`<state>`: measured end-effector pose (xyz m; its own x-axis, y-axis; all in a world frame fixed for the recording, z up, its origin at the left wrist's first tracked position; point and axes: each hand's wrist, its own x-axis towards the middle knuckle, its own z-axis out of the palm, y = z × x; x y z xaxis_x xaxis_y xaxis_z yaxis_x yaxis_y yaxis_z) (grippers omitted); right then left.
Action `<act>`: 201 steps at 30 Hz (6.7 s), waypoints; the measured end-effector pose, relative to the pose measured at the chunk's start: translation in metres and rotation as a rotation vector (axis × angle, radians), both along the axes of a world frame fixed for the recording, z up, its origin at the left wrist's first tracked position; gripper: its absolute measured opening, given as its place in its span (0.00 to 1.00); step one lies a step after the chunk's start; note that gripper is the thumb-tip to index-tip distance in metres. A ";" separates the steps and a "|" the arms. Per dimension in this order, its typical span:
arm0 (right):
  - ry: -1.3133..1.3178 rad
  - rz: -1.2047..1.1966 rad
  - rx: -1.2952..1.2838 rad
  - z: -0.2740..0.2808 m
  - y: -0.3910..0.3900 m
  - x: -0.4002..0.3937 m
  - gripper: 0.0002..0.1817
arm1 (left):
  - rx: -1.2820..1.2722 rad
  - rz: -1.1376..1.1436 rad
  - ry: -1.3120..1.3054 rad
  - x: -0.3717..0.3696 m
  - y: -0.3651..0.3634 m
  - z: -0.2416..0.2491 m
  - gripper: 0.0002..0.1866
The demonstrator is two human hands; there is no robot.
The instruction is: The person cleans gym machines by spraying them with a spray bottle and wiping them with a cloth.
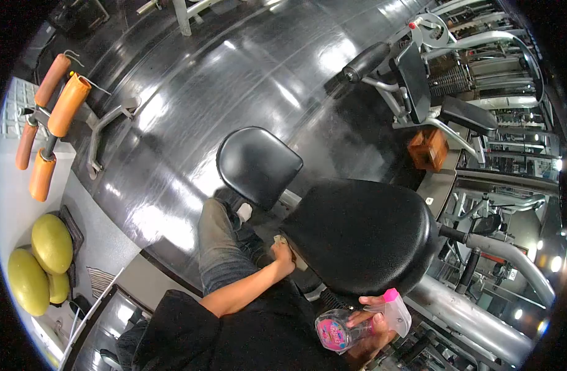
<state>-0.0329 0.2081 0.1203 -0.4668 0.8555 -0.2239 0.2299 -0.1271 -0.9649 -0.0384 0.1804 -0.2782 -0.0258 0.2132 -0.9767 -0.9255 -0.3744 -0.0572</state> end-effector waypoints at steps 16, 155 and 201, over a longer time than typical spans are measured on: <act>0.069 0.030 0.086 -0.008 0.001 0.004 0.24 | 0.307 -0.514 1.771 -0.155 0.025 0.190 0.16; 0.401 0.995 -0.416 -0.198 -0.044 -0.102 0.25 | -0.202 -0.745 1.875 -0.135 -0.175 0.225 0.34; -0.265 0.039 -0.139 -0.273 -0.083 -0.052 0.19 | -0.121 -1.099 1.458 -0.291 -0.218 0.145 0.12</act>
